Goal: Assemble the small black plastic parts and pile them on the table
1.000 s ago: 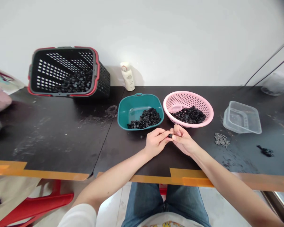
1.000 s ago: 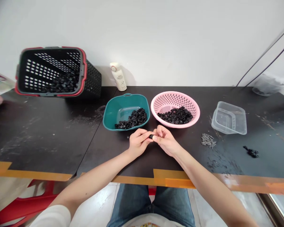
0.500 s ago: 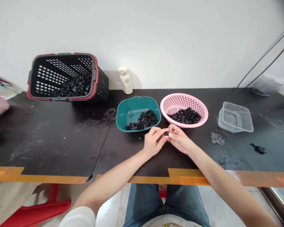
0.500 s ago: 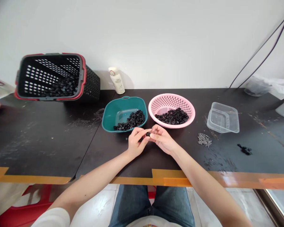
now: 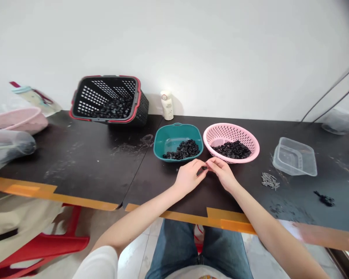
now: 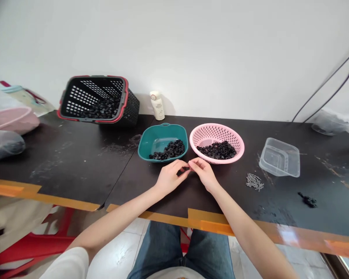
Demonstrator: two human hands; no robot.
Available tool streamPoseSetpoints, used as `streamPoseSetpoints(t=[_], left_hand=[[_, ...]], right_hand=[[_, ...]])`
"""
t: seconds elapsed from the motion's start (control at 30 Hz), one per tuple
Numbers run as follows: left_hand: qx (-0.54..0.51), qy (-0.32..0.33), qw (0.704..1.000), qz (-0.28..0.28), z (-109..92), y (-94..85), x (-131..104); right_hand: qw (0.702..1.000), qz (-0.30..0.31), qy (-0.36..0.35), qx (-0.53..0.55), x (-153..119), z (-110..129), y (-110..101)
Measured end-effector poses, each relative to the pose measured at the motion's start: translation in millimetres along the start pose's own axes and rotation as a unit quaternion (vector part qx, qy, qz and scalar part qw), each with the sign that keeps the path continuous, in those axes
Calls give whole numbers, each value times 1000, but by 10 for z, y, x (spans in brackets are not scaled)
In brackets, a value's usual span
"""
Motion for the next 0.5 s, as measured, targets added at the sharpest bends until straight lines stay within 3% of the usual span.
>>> streamPoseSetpoints(t=[0.1, 0.2, 0.37, 0.5], left_hand=[[76, -29, 993, 83, 142, -31, -218], [147, -42, 981, 115, 320, -131, -458], [252, -59, 962, 83, 472, -376, -712], [305, -4, 952, 14, 420, -771, -515]], right_hand=[[987, 3, -44, -156, -43, 62, 56], [965, 19, -71, -251, -99, 113, 139], [946, 35, -123, -299, -159, 196, 227], [936, 40, -149, -317, -170, 195, 246]])
Point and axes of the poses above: each hand's wrist, its own x-axis towards the middle knuckle, its own y-axis out of the palm, z = x × y, the point moved 9 cm from there along x, towards the middle knuckle, and after that the axes turned 5 degrees about x, right-handed, at the moved point
